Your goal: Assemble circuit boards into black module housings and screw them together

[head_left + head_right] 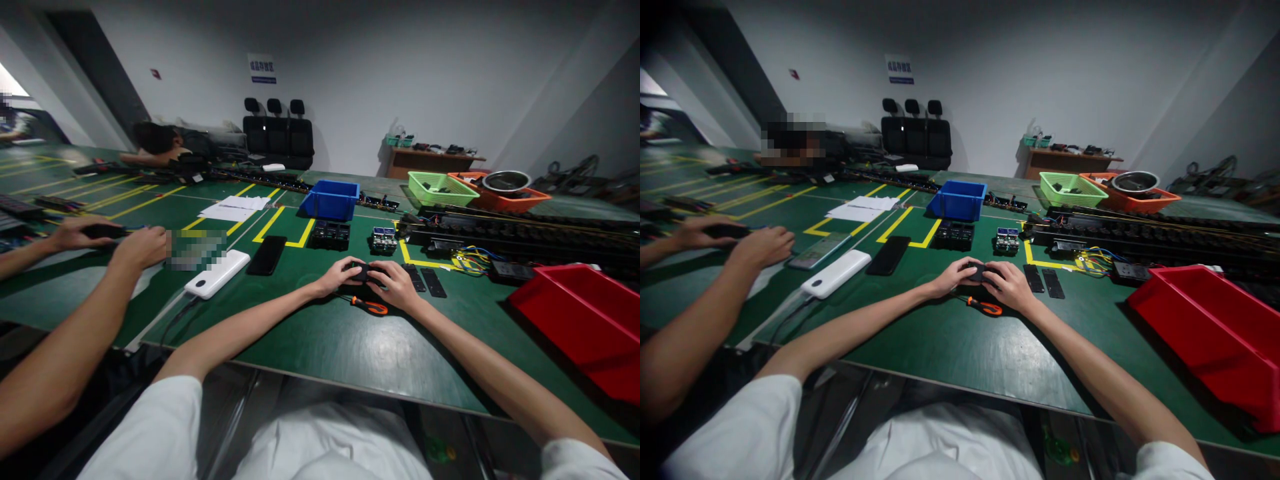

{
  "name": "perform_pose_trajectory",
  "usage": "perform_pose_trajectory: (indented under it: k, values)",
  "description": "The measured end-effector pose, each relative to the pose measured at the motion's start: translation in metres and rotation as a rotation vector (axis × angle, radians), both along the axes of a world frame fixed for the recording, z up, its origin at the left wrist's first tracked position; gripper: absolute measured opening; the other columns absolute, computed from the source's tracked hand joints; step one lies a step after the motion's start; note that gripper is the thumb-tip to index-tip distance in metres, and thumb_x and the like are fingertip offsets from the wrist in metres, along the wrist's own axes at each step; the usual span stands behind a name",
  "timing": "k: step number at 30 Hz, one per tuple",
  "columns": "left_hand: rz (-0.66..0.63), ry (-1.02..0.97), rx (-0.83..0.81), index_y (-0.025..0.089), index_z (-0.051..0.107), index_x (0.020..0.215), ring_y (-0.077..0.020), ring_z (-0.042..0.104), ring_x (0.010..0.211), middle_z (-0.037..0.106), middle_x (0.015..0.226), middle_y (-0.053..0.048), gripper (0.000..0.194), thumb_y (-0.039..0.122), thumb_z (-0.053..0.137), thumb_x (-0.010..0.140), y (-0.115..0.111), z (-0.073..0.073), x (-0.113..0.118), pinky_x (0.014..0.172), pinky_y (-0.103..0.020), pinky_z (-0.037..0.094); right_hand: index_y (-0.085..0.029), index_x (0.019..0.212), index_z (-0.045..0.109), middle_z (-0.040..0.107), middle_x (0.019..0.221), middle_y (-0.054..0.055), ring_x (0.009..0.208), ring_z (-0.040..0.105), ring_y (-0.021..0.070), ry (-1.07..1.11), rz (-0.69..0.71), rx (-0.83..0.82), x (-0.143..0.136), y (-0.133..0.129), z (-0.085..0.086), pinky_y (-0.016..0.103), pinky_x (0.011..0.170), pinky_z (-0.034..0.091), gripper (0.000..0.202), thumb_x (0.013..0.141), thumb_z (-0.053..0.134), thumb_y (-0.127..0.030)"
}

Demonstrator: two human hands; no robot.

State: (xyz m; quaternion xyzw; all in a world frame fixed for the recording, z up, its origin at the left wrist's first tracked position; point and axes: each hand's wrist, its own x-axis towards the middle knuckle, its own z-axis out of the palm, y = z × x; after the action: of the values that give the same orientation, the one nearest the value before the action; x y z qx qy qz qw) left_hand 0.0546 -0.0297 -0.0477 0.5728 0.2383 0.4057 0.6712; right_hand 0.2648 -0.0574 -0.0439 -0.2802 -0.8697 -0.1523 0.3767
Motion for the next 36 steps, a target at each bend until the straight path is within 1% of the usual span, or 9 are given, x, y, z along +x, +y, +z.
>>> perform_pose_trajectory:
  k: [25, 31, 36]
  values:
    - [-0.001, 0.009, 0.017, 0.014, 0.058, 0.107, -0.0239, 0.057, 0.107, 0.058, 0.110, -0.008, 0.038, 0.038, 0.066, 0.078, 0.0003, -0.0002, 0.0003, 0.092, -0.047, 0.050, -0.022, 0.107, 0.062, 0.062, 0.114, 0.012, 0.103, 0.060, 0.0246, -0.006, 0.007, 0.000, 0.0004, 0.0002, 0.0002, 0.042, 0.085, 0.052, 0.024, 0.083, 0.062, -0.021]
    - [-0.008, 0.014, 0.028, 0.015, 0.058, 0.108, -0.0244, 0.056, 0.109, 0.057, 0.111, -0.008, 0.039, 0.039, 0.065, 0.078, 0.0003, -0.0002, -0.0003, 0.092, -0.047, 0.050, -0.021, 0.107, 0.062, 0.062, 0.116, 0.013, 0.105, 0.059, 0.0250, -0.010, 0.008, 0.000, -0.0004, -0.0006, 0.0017, 0.041, 0.086, 0.051, 0.025, 0.082, 0.063, -0.023]
    - [-0.007, 0.017, 0.029, 0.014, 0.059, 0.108, -0.0245, 0.056, 0.109, 0.057, 0.114, -0.009, 0.040, 0.039, 0.066, 0.078, -0.0011, 0.0013, -0.0007, 0.091, -0.046, 0.050, -0.022, 0.106, 0.062, 0.064, 0.116, 0.011, 0.104, 0.060, 0.0245, -0.018, 0.009, -0.020, -0.0001, -0.0004, 0.0027, 0.042, 0.085, 0.051, 0.024, 0.083, 0.063, -0.026]
